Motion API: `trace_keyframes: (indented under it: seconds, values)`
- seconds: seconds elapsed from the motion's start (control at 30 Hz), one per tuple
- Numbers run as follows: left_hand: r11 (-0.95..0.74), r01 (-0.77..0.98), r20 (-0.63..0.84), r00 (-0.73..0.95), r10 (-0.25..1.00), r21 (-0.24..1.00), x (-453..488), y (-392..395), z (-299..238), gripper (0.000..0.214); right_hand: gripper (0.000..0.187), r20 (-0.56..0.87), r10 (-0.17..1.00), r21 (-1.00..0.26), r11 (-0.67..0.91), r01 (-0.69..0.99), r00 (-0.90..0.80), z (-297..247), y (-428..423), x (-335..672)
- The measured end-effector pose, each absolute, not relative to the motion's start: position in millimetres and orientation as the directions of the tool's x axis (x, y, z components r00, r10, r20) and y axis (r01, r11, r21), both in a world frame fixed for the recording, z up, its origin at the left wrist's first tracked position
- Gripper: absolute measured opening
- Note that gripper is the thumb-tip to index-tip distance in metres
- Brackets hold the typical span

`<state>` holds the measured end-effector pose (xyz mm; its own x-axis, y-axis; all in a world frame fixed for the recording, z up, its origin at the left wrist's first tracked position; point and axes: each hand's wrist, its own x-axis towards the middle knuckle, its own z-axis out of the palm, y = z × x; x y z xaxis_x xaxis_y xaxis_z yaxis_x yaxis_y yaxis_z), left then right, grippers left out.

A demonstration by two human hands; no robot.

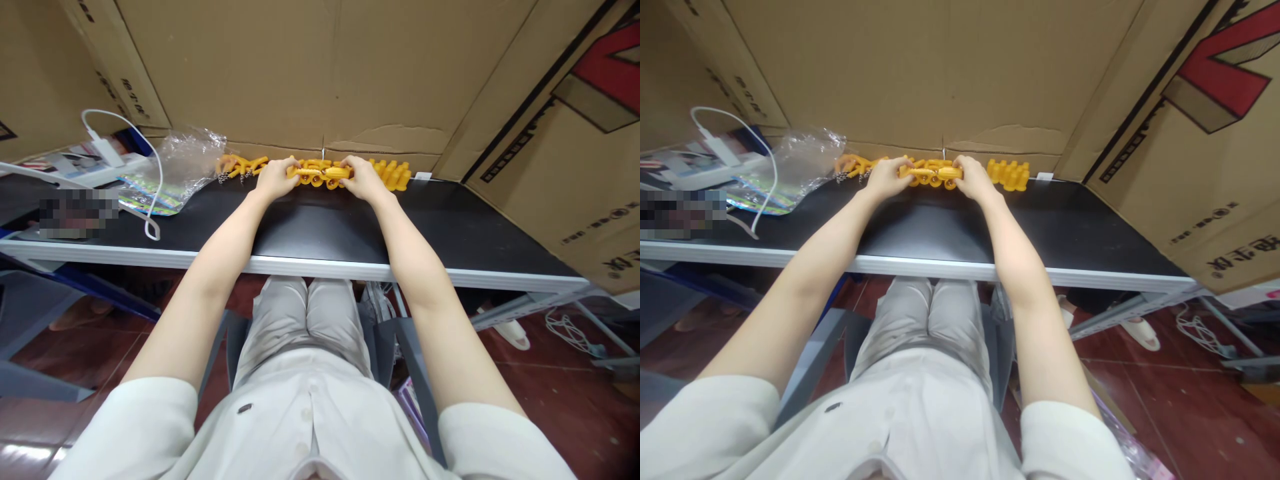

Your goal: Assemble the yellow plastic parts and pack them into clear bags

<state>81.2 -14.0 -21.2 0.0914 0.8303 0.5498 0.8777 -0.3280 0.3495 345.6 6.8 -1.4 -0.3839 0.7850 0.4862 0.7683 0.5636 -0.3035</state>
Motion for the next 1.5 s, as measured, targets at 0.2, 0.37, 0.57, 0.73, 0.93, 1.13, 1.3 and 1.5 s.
trace_keyframes:
  seconds: [0.2, 0.37, 0.57, 0.73, 0.93, 1.13, 1.3, 1.5]
  values:
    - [-0.383, 0.858, 0.58, 0.128, 0.804, 0.342, 84, -18, -15, 0.038, 0.034, 0.484, 0.787, -0.404, 0.588, 0.7, -0.382, 3, -5, 334]
    - [-0.336, 0.872, 0.558, 0.09, 0.825, 0.357, 81, -13, -19, 0.038, 0.048, 0.467, 0.82, -0.546, 0.562, 0.621, -0.332, -2, 3, 334]
    - [-0.337, 0.877, 0.555, 0.1, 0.826, 0.343, 76, -12, -19, 0.037, 0.046, 0.437, 0.841, -0.691, 0.541, 0.479, -0.319, 6, -3, 336]
    - [-0.392, 0.867, 0.576, 0.158, 0.802, 0.307, 76, -15, -16, 0.042, 0.051, 0.357, 0.89, -0.826, 0.442, 0.349, -0.283, 6, -6, 337]
    - [-0.392, 0.872, 0.585, 0.159, 0.795, 0.295, 81, -15, -17, 0.043, 0.074, 0.204, 0.955, -0.908, 0.266, 0.325, -0.214, 1, 0, 332]
    - [-0.359, 0.875, 0.591, 0.108, 0.8, 0.326, 80, -14, -17, 0.04, 0.057, 0.266, 0.933, -0.918, 0.322, 0.233, -0.244, 12, -15, 339]
    - [-0.38, 0.878, 0.602, 0.139, 0.786, 0.293, 82, -15, -16, 0.042, 0.057, 0.255, 0.934, -0.917, 0.316, 0.244, -0.252, 12, -16, 338]
    - [-0.355, 0.885, 0.597, 0.116, 0.794, 0.301, 88, -19, -14, 0.041, 0.075, 0.158, 0.97, -0.938, 0.206, 0.279, -0.187, 2, -6, 332]
